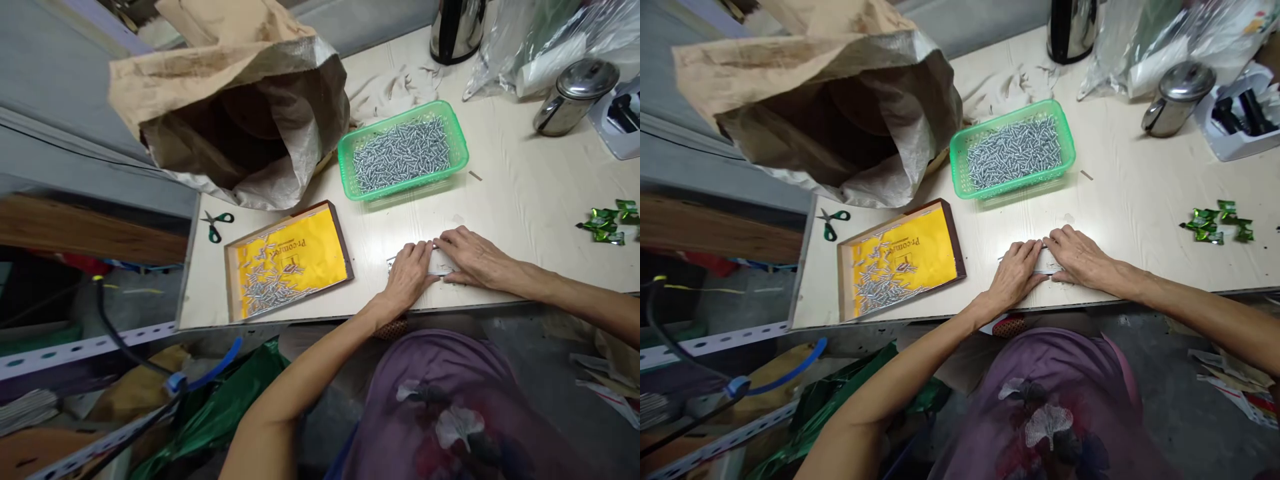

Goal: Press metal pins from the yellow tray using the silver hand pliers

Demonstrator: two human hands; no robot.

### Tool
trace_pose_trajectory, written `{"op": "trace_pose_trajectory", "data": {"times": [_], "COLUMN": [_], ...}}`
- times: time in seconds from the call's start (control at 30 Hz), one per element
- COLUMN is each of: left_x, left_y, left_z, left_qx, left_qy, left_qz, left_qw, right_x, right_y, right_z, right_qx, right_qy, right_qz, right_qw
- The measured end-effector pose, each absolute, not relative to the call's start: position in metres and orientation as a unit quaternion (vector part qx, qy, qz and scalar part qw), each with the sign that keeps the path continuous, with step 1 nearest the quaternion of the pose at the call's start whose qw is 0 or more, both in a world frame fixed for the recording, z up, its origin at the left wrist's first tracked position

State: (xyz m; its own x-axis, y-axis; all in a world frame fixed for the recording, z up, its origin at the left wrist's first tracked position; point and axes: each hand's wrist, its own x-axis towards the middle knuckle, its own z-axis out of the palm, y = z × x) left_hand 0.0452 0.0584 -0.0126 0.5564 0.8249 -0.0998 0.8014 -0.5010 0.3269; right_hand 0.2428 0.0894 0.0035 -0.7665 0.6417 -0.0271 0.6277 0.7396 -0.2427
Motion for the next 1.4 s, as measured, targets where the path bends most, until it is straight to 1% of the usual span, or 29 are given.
{"op": "trace_pose_trajectory", "data": {"times": [0.1, 0.2, 0.37, 0.53, 0.67, 0.73, 0.83, 1.0, 1.1, 1.2, 1.27, 1.3, 1.33, 1.4], "left_x": [0.044, 0.045, 0.051, 0.051, 0.056, 0.062, 0.071, 0.075, 0.074, 0.064, 0.045, 0.031, 0.014, -0.027], "left_y": [0.062, 0.059, 0.053, 0.048, 0.027, 0.011, -0.009, -0.012, -0.009, -0.020, -0.033, -0.038, -0.042, -0.041], "left_z": [-0.013, -0.012, -0.019, -0.027, -0.036, -0.041, -0.045, -0.042, -0.033, -0.019, -0.011, -0.007, -0.004, 0.001], "left_qx": [0.870, 0.869, 0.865, 0.868, 0.859, 0.860, 0.869, 0.866, 0.864, 0.889, 0.902, 0.901, 0.893, 0.842], "left_qy": [0.459, 0.461, 0.477, 0.479, 0.497, 0.493, 0.465, 0.452, 0.439, 0.346, 0.286, 0.289, 0.323, 0.471], "left_qz": [0.016, 0.015, 0.032, 0.052, 0.084, 0.091, 0.097, 0.129, 0.163, 0.203, 0.213, 0.212, 0.210, 0.210], "left_qw": [0.180, 0.181, 0.152, 0.123, 0.090, 0.101, 0.139, 0.170, 0.184, 0.219, 0.245, 0.247, 0.233, 0.156], "right_x": [0.245, 0.243, 0.236, 0.245, 0.258, 0.259, 0.253, 0.223, 0.194, 0.164, 0.150, 0.145, 0.142, 0.142], "right_y": [0.087, 0.083, 0.076, 0.086, 0.109, 0.121, 0.136, 0.144, 0.126, 0.103, 0.094, 0.093, 0.093, 0.094], "right_z": [0.004, 0.002, -0.007, -0.007, 0.000, 0.001, -0.002, 0.008, 0.014, 0.006, -0.007, -0.013, -0.019, -0.025], "right_qx": [-0.361, -0.350, -0.332, -0.344, -0.294, -0.305, -0.342, -0.366, -0.276, -0.125, -0.059, -0.041, -0.029, -0.012], "right_qy": [-0.926, -0.932, -0.940, -0.928, -0.940, -0.937, -0.931, -0.927, -0.956, -0.985, -0.991, -0.991, -0.990, -0.985], "right_qz": [0.110, 0.096, 0.072, 0.123, 0.166, 0.163, 0.122, 0.070, 0.087, 0.110, 0.098, 0.087, 0.078, 0.079], "right_qw": [0.020, 0.019, 0.037, 0.068, 0.050, 0.047, 0.038, 0.035, 0.042, 0.050, 0.070, 0.088, 0.110, 0.152]}}
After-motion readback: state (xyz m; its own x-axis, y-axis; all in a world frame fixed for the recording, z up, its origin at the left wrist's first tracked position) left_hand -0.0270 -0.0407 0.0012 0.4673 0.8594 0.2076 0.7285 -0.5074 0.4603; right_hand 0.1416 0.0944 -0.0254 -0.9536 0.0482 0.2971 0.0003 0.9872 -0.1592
